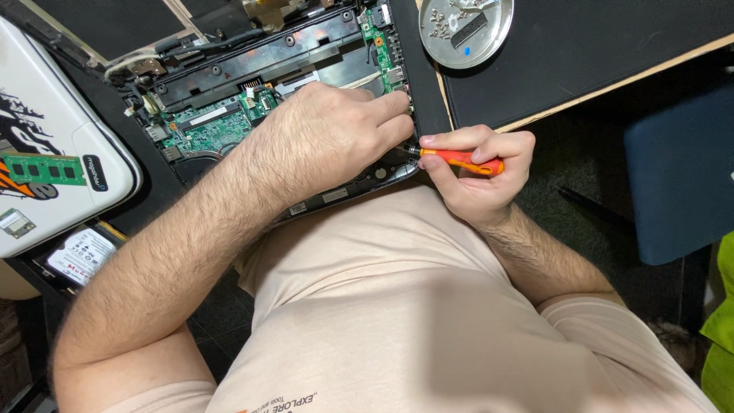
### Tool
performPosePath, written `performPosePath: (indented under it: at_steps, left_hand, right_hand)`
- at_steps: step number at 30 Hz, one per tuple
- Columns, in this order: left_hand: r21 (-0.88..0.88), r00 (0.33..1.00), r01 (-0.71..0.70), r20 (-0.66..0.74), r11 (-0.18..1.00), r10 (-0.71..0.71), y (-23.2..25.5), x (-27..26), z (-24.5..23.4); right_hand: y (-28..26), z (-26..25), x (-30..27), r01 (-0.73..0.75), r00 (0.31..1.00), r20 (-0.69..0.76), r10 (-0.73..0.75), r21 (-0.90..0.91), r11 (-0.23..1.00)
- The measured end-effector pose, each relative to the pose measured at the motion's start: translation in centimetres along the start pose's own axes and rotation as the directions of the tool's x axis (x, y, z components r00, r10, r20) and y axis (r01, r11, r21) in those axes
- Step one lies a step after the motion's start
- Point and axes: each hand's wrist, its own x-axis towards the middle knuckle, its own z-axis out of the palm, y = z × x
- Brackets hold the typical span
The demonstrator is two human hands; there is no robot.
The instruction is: The person uses a screwdriver to remove screws from a disassembled laptop motherboard, then installs a RAM module and a small circuit board, securing them with screws. The work is performed on a desk with tools and parts laid out nearby.
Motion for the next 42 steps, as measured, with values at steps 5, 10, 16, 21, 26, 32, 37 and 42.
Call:
performPosePath:
  at_steps: [5, 10, 16, 21, 26, 32, 37, 42]
  left_hand:
    - [-0.069, 1.000, 0.024, 0.011, 0.997, -0.023, -0.3, -0.3, -0.3]
    - [-0.247, 0.991, 0.137, 0.036, 0.959, -0.132, -0.5, -1.7, -4.4]
    - [-0.378, 0.901, 0.293, -0.199, 0.878, -0.386, 2.0, -7.8, -7.0]
    - [-0.330, 0.720, 0.452, -0.413, 0.829, -0.558, 5.8, -15.6, -2.3]
    - [-0.242, 0.605, 0.509, -0.583, 0.826, -0.543, 7.6, -20.1, 0.8]
    - [-0.191, 0.551, 0.494, -0.686, 0.848, -0.476, 8.0, -19.1, 0.3]
    - [-0.234, 0.549, 0.477, -0.674, 0.847, -0.495, 8.0, -18.3, -0.4]
    - [-0.267, 0.553, 0.460, -0.660, 0.847, -0.509, 7.9, -18.6, -0.4]
  right_hand:
    - [0.0, 0.3, -0.1, 0.004, 1.000, -0.022, -0.003, 0.039, 0.999]
    - [0.0, 0.2, 0.0, -0.017, 0.999, -0.033, 0.020, 0.095, 0.995]
    - [-1.3, -0.3, 0.8, -0.079, 0.997, 0.002, 0.079, 0.115, 0.990]
    - [-0.4, -1.0, 1.7, -0.070, 0.997, 0.035, 0.065, 0.157, 0.985]
    - [-0.3, -0.7, 2.3, -0.047, 0.996, 0.078, 0.046, 0.015, 0.999]
    - [-0.5, -0.5, 2.9, -0.023, 0.996, 0.080, 0.030, -0.089, 0.996]
    - [0.1, -0.4, 3.1, 0.005, 0.997, 0.078, 0.006, -0.147, 0.989]
    - [2.4, -0.5, 2.2, 0.068, 0.995, 0.078, -0.056, -0.161, 0.985]
